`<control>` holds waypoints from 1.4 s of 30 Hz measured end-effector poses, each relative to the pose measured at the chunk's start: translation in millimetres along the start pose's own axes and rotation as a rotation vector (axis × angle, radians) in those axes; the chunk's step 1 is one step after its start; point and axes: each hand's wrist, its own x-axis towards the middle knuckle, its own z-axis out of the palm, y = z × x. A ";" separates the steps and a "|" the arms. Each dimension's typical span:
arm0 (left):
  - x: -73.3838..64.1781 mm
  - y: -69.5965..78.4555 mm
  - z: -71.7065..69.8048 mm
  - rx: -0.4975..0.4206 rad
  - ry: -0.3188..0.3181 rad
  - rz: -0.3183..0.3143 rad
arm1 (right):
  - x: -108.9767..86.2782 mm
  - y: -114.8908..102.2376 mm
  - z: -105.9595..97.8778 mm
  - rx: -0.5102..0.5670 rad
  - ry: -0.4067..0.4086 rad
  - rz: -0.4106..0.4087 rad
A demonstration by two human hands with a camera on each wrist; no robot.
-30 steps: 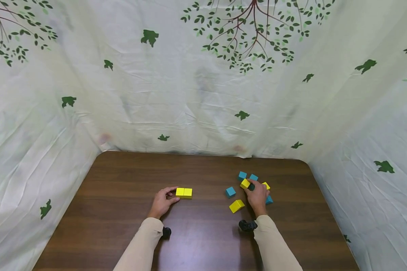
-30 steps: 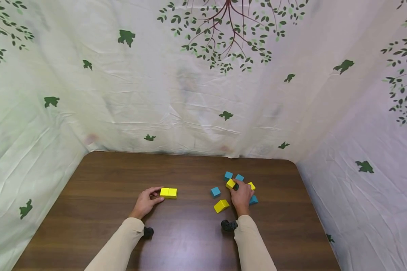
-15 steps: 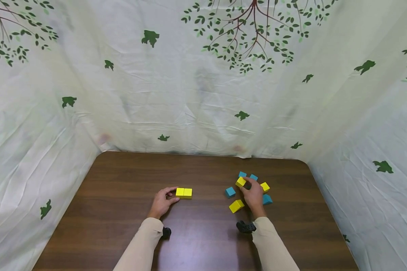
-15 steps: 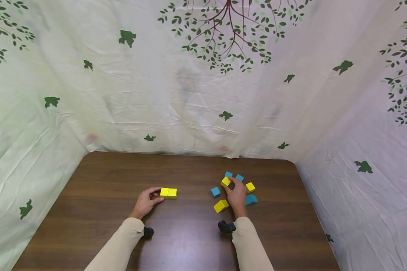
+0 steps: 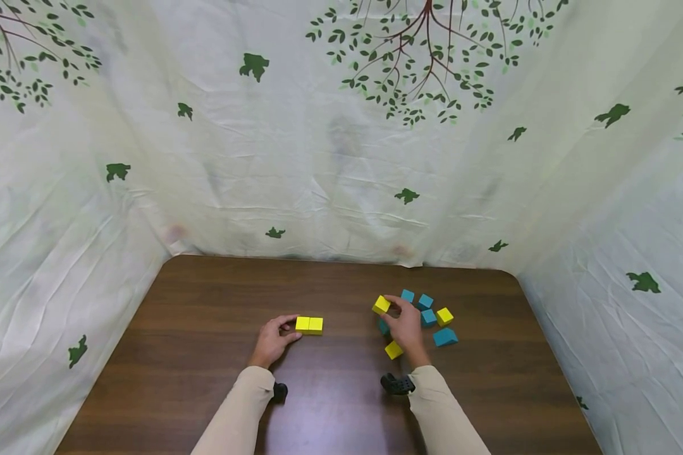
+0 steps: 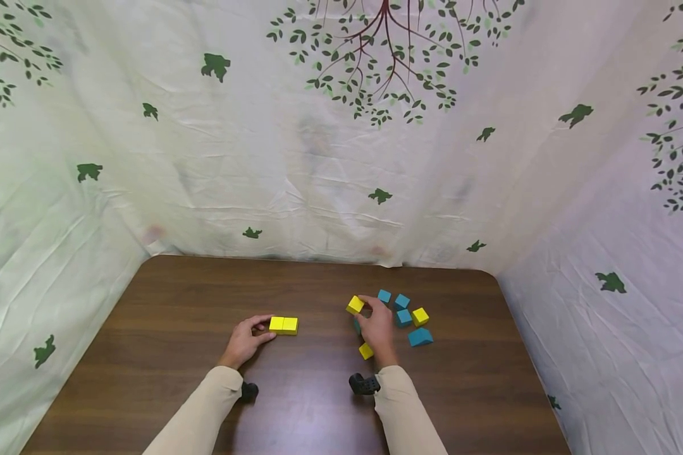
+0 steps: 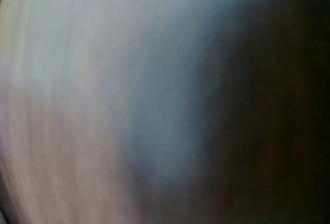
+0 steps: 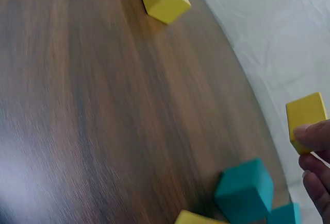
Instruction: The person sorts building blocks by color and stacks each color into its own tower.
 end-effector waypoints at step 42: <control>-0.5 1.1 -3.3 -0.016 -0.012 -0.002 | -3.0 -58.4 102.9 -0.015 -0.281 -0.225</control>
